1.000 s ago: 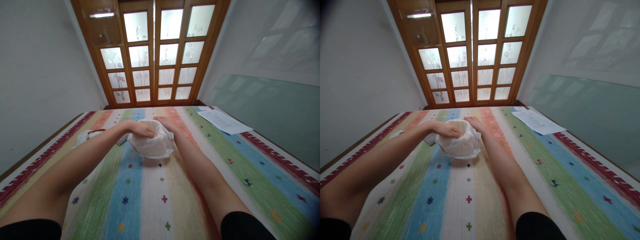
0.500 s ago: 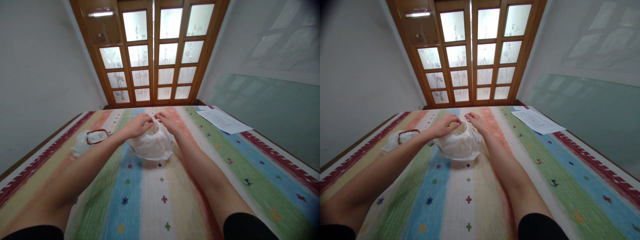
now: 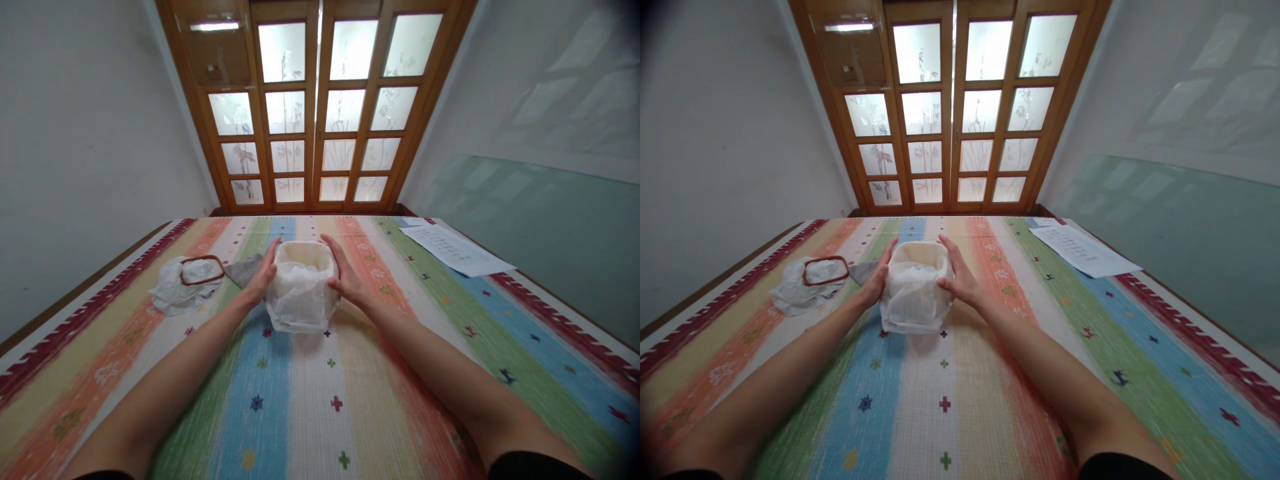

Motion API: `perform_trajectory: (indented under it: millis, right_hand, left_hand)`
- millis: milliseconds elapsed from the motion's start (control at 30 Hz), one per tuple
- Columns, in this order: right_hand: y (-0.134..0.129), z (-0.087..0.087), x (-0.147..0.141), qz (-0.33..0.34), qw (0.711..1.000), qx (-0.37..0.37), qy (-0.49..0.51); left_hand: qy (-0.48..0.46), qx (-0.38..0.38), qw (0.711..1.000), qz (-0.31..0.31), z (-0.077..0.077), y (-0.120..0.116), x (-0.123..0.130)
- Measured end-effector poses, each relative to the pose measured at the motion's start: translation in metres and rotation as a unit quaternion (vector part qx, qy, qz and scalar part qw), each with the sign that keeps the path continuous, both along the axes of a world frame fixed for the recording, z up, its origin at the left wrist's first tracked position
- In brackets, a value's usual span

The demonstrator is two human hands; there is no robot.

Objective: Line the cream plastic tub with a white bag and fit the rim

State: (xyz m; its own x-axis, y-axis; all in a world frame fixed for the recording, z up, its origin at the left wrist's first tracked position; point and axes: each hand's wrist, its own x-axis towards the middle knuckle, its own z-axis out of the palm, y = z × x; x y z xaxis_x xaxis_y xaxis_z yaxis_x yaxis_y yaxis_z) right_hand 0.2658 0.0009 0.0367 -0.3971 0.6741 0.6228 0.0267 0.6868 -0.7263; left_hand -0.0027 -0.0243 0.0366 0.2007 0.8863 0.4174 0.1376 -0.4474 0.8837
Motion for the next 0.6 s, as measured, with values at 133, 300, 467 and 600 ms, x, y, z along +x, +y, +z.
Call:
perform_trajectory:
  millis: [133, 300, 467, 600]
  right_hand:
    - [0.000, -0.020, -0.005, -0.008, 1.000, -0.018, -0.015]
    - [0.018, -0.031, -0.022, -0.016, 0.999, -0.027, -0.020]
    - [0.031, -0.034, -0.038, -0.019, 0.999, -0.019, -0.033]
    - [0.039, -0.037, -0.039, -0.003, 0.999, -0.020, -0.034]
  left_hand:
    - [-0.007, 0.030, 0.998, -0.048, -0.012, -0.008, -0.004]
    - [-0.059, -0.027, 0.997, -0.031, -0.034, -0.006, 0.001]
    - [-0.059, -0.052, 0.997, 0.017, -0.058, 0.006, -0.004]
    - [-0.038, -0.007, 0.998, 0.052, -0.062, 0.010, -0.009]
